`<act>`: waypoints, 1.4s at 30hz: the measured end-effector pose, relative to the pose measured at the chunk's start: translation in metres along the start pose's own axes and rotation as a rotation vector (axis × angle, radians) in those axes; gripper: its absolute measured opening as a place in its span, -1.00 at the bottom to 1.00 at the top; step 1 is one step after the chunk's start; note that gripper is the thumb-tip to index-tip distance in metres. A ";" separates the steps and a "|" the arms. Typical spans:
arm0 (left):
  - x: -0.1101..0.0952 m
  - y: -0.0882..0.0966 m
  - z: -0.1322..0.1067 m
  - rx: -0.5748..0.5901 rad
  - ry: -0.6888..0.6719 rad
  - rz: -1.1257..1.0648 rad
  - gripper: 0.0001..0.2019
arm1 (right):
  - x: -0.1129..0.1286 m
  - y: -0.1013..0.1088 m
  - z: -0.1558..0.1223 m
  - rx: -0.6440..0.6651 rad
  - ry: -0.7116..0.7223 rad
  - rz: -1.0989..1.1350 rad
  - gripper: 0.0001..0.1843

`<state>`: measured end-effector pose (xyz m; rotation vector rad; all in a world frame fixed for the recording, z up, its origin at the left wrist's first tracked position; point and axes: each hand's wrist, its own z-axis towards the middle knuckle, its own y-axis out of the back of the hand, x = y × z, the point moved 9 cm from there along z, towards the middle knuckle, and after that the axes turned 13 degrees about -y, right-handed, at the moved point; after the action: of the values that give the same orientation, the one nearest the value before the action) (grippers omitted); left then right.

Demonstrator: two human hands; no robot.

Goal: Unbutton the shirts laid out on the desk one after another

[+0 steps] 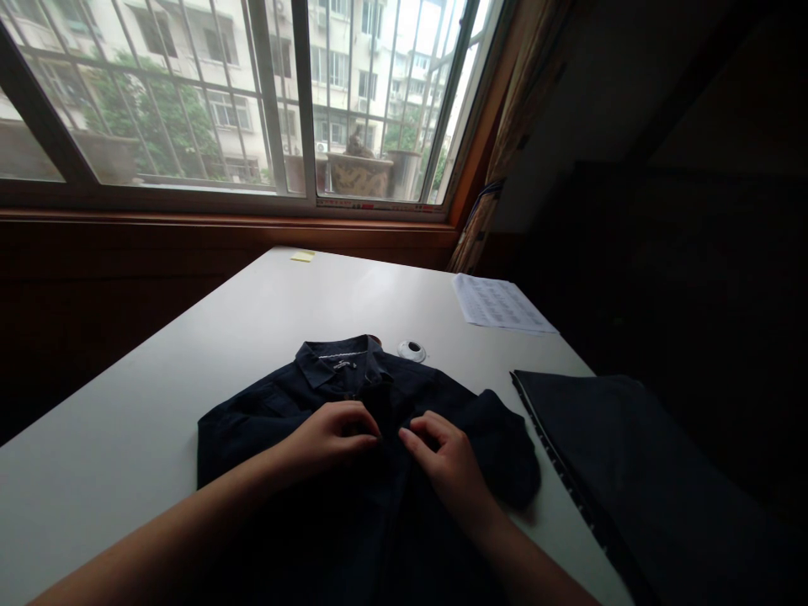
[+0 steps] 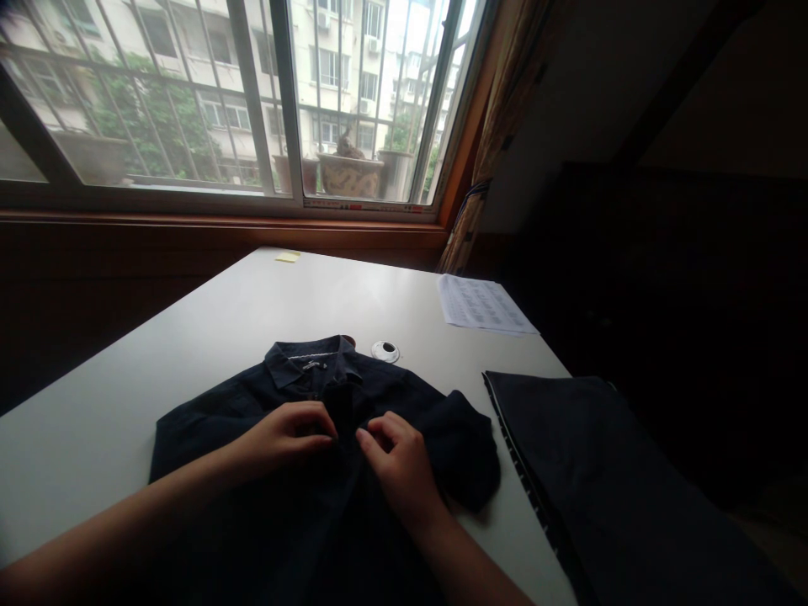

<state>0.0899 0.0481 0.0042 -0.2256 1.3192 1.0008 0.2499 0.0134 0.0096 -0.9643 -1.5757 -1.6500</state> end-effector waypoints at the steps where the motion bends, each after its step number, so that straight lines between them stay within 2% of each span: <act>1: 0.000 0.000 0.000 0.001 -0.001 0.000 -0.80 | 0.000 0.000 0.000 0.001 0.001 0.001 -0.78; 13: -0.001 0.000 0.000 0.005 -0.020 0.014 -0.80 | 0.001 0.001 0.000 -0.013 0.025 -0.020 -0.78; 22: -0.001 0.003 0.000 -0.037 -0.005 0.021 -0.80 | 0.001 0.001 0.000 -0.017 0.020 -0.001 -0.75; 27: -0.001 0.007 0.000 -0.093 -0.032 0.031 -0.82 | 0.002 0.003 0.001 0.001 0.036 0.033 -0.72; 32: 0.004 0.017 0.000 -0.163 -0.035 0.017 -0.82 | 0.005 0.002 -0.002 0.015 0.094 0.045 -0.78; 37: 0.009 0.026 0.000 -0.186 -0.031 0.029 -0.85 | -0.001 -0.001 -0.004 0.019 0.063 0.097 -0.65; 40: 0.010 0.029 0.001 -0.189 -0.027 0.055 -0.85 | 0.000 0.000 -0.003 0.012 0.091 0.110 -0.70; 42: 0.009 0.031 0.001 -0.196 -0.029 0.074 -0.85 | 0.004 0.003 -0.003 0.002 0.122 0.081 -0.83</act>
<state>0.0674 0.0717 0.0083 -0.3114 1.2105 1.1933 0.2502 0.0102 0.0145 -0.8967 -1.4392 -1.6194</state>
